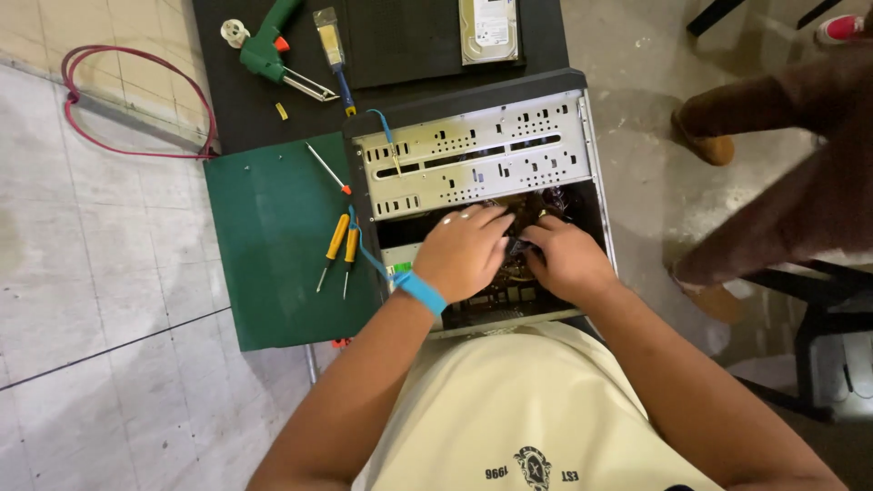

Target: The person works on the internal components of an open electronic device, connecting wires and handling a small green circuit board. They use a screwdriver to tighten screws on a metal bracket and manipulate various internal cables.

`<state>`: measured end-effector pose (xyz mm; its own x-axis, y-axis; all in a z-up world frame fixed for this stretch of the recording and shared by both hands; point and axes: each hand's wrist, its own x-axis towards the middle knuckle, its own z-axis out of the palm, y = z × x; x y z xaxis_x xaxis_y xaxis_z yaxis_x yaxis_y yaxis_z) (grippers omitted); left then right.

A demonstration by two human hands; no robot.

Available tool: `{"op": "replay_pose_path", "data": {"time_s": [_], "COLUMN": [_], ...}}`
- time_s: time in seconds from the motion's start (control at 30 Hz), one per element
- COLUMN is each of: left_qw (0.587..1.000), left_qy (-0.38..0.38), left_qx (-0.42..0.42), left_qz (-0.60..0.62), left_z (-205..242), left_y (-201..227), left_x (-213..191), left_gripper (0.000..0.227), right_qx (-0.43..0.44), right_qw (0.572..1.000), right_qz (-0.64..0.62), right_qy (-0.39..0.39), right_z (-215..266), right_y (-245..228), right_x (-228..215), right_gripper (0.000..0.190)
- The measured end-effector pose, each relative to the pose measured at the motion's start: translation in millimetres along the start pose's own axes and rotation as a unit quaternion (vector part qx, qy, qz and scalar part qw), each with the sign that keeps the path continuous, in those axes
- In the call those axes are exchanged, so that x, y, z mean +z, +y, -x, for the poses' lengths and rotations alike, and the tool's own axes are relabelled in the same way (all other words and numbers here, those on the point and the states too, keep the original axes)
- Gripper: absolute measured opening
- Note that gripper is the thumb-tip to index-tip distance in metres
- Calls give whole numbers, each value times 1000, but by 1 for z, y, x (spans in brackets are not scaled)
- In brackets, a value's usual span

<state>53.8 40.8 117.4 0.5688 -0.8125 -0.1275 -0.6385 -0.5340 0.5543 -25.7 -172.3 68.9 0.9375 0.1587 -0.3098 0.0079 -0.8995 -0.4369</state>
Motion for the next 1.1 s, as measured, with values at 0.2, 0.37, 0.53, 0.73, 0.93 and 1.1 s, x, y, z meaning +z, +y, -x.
{"op": "replay_pose_path", "data": {"time_s": [0.2, 0.37, 0.53, 0.73, 0.93, 1.1], "left_qw": [970, 961, 954, 937, 935, 933], "left_qy": [-169, -172, -145, -182, -199, -195], "left_qx": [-171, -214, -259, -285, -279, -288], "left_qz": [24, 33, 36, 87, 94, 94], "left_z": [-33, -24, -28, -25, -27, -29], "left_y": [7, 19, 6, -5, 2, 0], "left_x": [-8, -38, -19, -25, -31, -33], "left_gripper": [75, 82, 85, 72, 65, 61], "right_qx": [5, 20, 30, 54, 65, 97], "right_qw": [997, 991, 984, 979, 993, 992], "right_qz": [53, 46, 21, -102, -6, 50], "right_qy": [56, 125, 173, 168, 98, 70], "right_z": [10, 5, -11, -31, -51, -69], "right_y": [9, 7, 9, -13, 15, 29], "right_x": [10, 19, 23, -4, 15, 28], "right_gripper": [17, 18, 18, 12, 19, 29]}}
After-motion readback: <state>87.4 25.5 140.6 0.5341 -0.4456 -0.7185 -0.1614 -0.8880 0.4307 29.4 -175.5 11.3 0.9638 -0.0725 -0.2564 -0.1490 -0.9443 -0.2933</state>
